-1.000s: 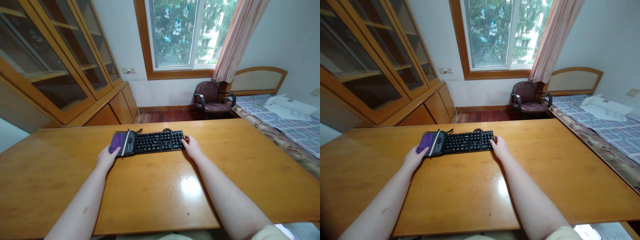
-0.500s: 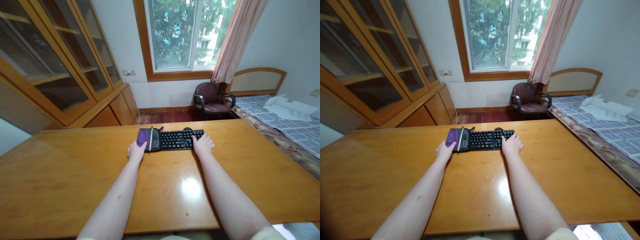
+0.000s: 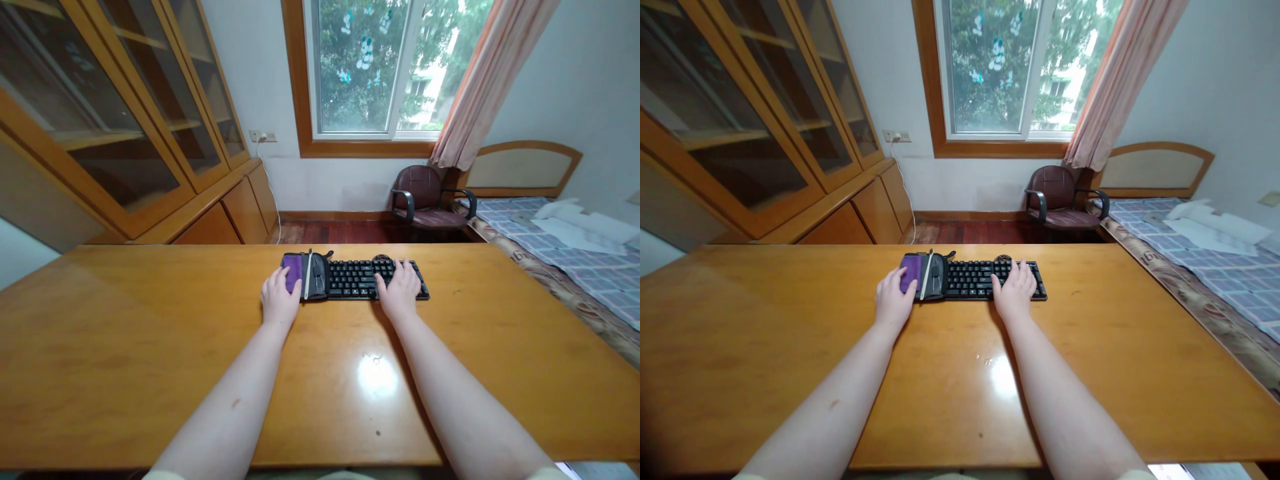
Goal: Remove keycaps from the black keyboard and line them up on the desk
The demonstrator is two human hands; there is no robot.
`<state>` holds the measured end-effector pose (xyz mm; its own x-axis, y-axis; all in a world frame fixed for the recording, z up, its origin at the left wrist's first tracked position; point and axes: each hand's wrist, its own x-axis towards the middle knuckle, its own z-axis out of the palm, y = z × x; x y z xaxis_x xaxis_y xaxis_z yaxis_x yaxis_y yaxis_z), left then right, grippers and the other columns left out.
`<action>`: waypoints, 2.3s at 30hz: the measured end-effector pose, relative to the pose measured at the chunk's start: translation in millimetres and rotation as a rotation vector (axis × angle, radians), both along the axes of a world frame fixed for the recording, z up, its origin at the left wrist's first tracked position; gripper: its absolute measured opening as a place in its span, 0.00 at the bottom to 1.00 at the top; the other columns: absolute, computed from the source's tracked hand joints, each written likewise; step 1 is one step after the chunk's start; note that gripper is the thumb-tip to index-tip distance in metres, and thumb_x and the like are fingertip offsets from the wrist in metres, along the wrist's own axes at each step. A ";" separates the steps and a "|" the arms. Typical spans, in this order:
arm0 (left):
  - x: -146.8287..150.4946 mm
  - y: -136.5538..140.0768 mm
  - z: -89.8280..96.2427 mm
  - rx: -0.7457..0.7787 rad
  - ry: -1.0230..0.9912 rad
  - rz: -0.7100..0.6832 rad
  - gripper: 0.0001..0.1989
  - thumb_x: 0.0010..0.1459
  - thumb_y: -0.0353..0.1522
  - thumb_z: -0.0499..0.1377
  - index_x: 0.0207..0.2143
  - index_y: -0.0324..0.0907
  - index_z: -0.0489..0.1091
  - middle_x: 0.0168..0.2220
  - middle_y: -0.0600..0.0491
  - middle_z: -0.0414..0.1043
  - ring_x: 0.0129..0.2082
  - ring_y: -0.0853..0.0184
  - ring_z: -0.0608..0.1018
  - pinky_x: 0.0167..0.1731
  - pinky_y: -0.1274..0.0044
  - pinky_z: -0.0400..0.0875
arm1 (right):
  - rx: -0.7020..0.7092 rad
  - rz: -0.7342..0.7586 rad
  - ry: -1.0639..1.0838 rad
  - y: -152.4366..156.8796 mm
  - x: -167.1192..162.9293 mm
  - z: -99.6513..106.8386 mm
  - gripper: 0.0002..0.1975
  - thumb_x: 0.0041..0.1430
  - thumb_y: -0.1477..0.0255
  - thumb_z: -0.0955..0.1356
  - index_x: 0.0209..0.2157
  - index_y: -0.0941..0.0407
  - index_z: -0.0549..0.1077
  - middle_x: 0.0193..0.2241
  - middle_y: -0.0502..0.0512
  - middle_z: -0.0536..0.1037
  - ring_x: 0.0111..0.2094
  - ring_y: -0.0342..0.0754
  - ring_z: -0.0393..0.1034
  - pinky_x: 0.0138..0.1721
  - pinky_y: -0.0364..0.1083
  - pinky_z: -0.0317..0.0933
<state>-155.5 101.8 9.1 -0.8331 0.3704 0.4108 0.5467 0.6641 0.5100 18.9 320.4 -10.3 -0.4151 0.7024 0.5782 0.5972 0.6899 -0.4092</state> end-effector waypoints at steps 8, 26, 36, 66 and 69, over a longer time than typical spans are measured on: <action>-19.8 -1.5 -10.5 -0.039 -0.065 0.024 0.24 0.58 0.40 0.49 0.56 0.43 0.62 0.51 0.45 0.68 0.52 0.54 0.66 0.53 0.64 0.58 | -0.078 0.301 -0.021 -5.5 -6.1 -6.9 0.27 0.57 0.61 0.62 0.55 0.60 0.60 0.56 0.66 0.62 0.56 0.57 0.56 0.55 0.56 0.49; -32.9 -3.6 -6.2 0.408 -0.231 -0.165 0.21 0.52 0.26 0.50 0.49 0.40 0.67 0.51 0.48 0.68 0.49 0.64 0.72 0.50 0.73 0.68 | -0.160 0.321 0.048 -1.5 -6.0 -5.4 0.22 0.57 0.63 0.63 0.51 0.60 0.65 0.52 0.64 0.68 0.54 0.55 0.59 0.55 0.55 0.51; -92.7 -49.6 -12.0 0.112 -0.426 0.231 0.22 0.49 0.26 0.51 0.48 0.38 0.69 0.45 0.45 0.73 0.42 0.60 0.76 0.41 0.72 0.71 | -0.167 0.351 0.066 -1.3 -4.2 -3.7 0.22 0.57 0.63 0.62 0.50 0.59 0.66 0.51 0.65 0.69 0.53 0.56 0.61 0.54 0.56 0.54; 4.7 8.1 1.9 -0.099 0.281 -0.602 0.09 0.57 0.36 0.56 0.35 0.47 0.76 0.39 0.52 0.77 0.44 0.63 0.73 0.54 0.63 0.57 | -0.105 0.382 0.096 -2.4 -5.8 -2.8 0.17 0.57 0.65 0.63 0.46 0.59 0.69 0.48 0.64 0.72 0.50 0.56 0.64 0.52 0.57 0.57; 5.4 6.1 4.6 0.012 0.300 -0.597 0.09 0.56 0.37 0.57 0.32 0.47 0.76 0.35 0.53 0.78 0.41 0.65 0.75 0.52 0.66 0.60 | -0.099 0.390 0.095 -2.1 -5.1 -2.2 0.17 0.57 0.65 0.63 0.45 0.59 0.70 0.47 0.64 0.72 0.50 0.56 0.64 0.53 0.56 0.57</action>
<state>-150.1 107.8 13.8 -0.3354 0.7265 0.5998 0.9380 0.1984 0.2843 13.8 318.4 -12.5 -0.6090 0.5572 0.5645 0.2555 0.8115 -0.5255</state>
